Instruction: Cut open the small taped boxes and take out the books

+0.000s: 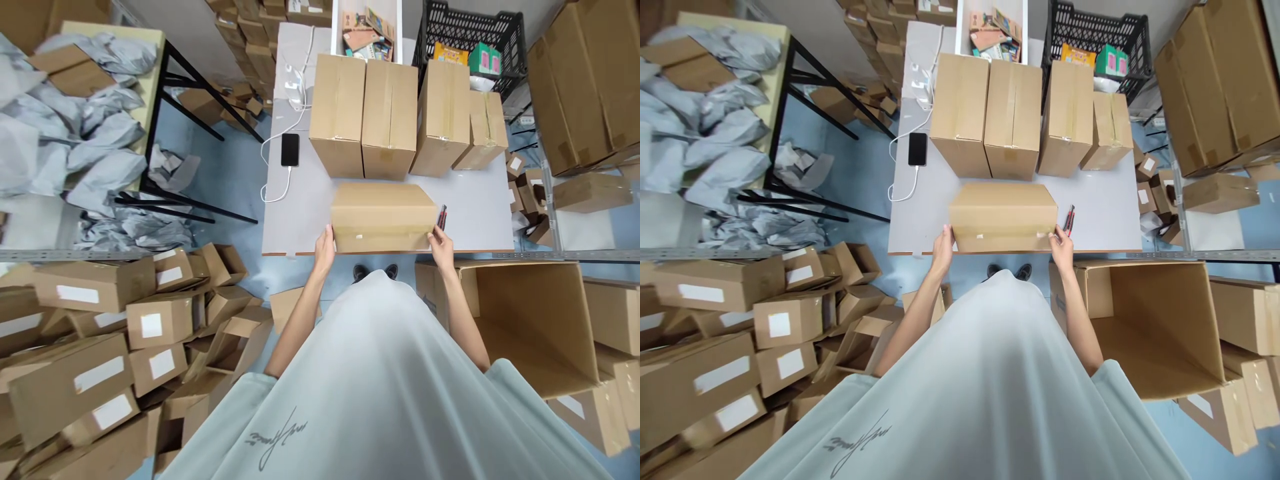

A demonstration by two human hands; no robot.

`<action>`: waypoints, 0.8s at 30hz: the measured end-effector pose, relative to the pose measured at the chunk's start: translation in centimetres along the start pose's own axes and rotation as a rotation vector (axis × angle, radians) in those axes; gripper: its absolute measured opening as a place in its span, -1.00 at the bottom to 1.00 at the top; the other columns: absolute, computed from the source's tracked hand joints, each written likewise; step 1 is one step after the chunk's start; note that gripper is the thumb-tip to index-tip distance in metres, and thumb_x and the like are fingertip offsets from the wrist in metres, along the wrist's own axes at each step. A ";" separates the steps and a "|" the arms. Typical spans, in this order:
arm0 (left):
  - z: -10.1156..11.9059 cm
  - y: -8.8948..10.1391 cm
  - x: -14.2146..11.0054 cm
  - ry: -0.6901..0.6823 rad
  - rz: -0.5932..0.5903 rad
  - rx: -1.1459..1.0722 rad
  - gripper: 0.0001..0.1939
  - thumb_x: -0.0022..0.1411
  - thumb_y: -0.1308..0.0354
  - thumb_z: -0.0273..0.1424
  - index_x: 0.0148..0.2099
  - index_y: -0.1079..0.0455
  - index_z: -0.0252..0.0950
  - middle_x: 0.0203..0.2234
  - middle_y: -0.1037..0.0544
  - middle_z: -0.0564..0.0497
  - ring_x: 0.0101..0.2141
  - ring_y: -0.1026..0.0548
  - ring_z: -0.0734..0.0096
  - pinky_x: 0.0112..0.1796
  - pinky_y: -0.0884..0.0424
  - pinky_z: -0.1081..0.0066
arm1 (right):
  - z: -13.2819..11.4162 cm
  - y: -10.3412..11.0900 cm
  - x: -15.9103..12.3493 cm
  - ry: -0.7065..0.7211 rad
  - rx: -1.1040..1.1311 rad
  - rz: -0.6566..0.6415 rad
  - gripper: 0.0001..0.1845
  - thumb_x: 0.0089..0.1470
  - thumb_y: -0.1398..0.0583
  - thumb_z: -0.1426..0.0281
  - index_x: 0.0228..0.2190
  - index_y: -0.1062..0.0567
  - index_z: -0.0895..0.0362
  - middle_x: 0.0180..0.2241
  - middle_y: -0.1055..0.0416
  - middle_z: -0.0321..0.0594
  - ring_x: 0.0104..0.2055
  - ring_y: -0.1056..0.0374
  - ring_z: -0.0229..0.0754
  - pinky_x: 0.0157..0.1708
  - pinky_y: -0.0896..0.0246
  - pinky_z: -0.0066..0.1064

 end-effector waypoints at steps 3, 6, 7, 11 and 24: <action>3.8 -0.4 1.1 -0.104 -0.006 0.009 -0.20 0.63 0.07 0.27 0.41 -0.58 -0.23 0.40 -0.59 -0.14 0.48 -0.44 -0.05 0.51 -0.32 0.05 | -2.4 0.7 1.2 0.059 0.022 0.037 -0.20 0.34 -0.30 -0.04 0.40 -0.56 0.16 0.43 -0.50 0.06 0.50 -0.42 0.21 0.59 -0.20 0.09; 5.1 -0.6 2.0 -0.123 -0.011 0.035 -0.23 0.63 -0.01 0.23 0.39 -0.61 -0.28 0.40 -0.59 -0.17 0.50 -0.41 -0.11 0.52 -0.28 0.04 | -3.1 0.5 1.9 0.067 0.022 0.020 -0.16 0.32 -0.32 -0.10 0.40 -0.57 0.16 0.40 -0.53 0.10 0.51 -0.41 0.26 0.59 -0.18 0.18; 5.0 -0.5 2.3 -0.111 -0.008 0.045 -0.23 0.63 -0.04 0.22 0.37 -0.61 -0.30 0.39 -0.59 -0.19 0.50 -0.41 -0.13 0.53 -0.26 0.04 | -3.0 0.4 2.2 0.064 0.018 0.006 -0.16 0.31 -0.32 -0.12 0.39 -0.59 0.14 0.40 -0.53 0.10 0.51 -0.40 0.27 0.59 -0.18 0.20; 3.1 -0.2 3.6 -0.056 0.001 0.052 -0.28 0.61 -0.10 0.19 0.37 -0.60 -0.29 0.39 -0.59 -0.19 0.50 -0.42 -0.07 0.55 -0.20 0.09 | -1.7 0.1 3.3 0.047 0.009 -0.014 -0.12 0.27 -0.34 -0.17 0.38 -0.60 0.11 0.43 -0.50 0.09 0.53 -0.37 0.28 0.60 -0.14 0.23; -7.7 -0.5 6.1 0.361 0.019 -0.033 -0.27 0.61 -0.01 0.14 0.49 -0.44 -0.26 0.46 -0.48 -0.41 0.45 -0.48 -0.16 0.39 -0.43 -0.16 | 7.3 -2.0 3.3 -0.237 0.037 -0.012 -0.28 0.14 -0.32 -0.05 0.24 -0.62 -0.02 0.27 -0.64 0.04 0.24 -0.60 0.10 0.26 -0.54 0.14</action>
Point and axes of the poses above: each hand's wrist, its own x-axis towards the middle knuckle, its own y-axis out of the back of the hand, z = x × y, the point moved 10 cm from there along x, towards the middle knuckle
